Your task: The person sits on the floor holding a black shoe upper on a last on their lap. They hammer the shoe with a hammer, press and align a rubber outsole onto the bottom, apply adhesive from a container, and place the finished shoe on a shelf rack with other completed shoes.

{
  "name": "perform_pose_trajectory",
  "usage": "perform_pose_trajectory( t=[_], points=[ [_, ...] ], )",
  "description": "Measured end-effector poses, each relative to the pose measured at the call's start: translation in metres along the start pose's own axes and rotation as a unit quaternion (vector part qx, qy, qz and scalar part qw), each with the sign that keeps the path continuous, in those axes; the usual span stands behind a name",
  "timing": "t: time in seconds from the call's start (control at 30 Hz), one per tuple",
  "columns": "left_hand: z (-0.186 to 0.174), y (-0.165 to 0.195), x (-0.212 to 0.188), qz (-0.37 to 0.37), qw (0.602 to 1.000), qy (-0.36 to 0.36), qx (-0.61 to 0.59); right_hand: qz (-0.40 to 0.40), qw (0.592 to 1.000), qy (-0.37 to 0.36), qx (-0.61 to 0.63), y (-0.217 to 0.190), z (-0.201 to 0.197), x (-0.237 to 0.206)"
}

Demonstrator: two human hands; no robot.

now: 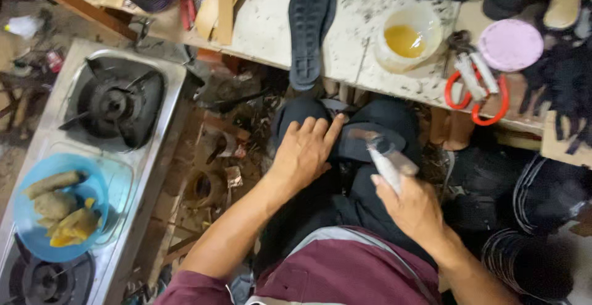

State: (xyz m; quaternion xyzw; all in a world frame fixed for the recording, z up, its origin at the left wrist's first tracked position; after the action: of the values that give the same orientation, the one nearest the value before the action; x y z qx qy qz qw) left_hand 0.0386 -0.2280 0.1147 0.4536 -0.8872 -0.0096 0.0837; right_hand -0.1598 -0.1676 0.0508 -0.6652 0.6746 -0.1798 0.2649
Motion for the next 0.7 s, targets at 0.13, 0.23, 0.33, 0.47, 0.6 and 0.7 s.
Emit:
perform_pose_trajectory(
  t=[0.13,0.23,0.33,0.47,0.6,0.7],
  points=[
    [0.013,-0.055,-0.035,-0.144,0.965,-0.103,-0.195,-0.131,0.988,0.075,0.037,-0.029,-0.023,-0.003],
    [0.002,-0.066,-0.047,-0.144,0.919,0.08,-0.358,-0.145,0.985,0.073,0.058,-0.044,-0.021,0.004],
    [0.017,-0.069,-0.056,-0.156,0.875,0.14,-0.437,-0.036,0.998,0.017,0.042,-0.034,-0.019,0.007],
    [0.044,-0.082,-0.062,-0.205,0.857,0.078,-0.466,-0.125,0.944,0.059,0.299,-0.053,-0.064,-0.029],
    [0.042,-0.084,-0.06,-0.189,0.857,0.09,-0.471,-0.351,0.759,0.088,0.542,-0.091,-0.083,-0.05],
    [0.044,-0.083,-0.057,-0.186,0.853,0.083,-0.48,-0.124,0.987,-0.05,0.093,-0.085,-0.001,-0.006]
  ],
)
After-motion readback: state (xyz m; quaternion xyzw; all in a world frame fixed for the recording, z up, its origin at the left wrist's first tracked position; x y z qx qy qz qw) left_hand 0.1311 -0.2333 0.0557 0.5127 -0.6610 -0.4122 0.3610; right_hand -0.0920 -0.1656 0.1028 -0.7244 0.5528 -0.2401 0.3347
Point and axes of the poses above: each hand's wrist, its own x-axis towards the middle knuckle, its own z-axis out of the palm, y = z × x, the point moved 9 cm from there along x, towards the middle knuckle, and after that the axes turned 3 degrees about z, right-handed, at the moved point
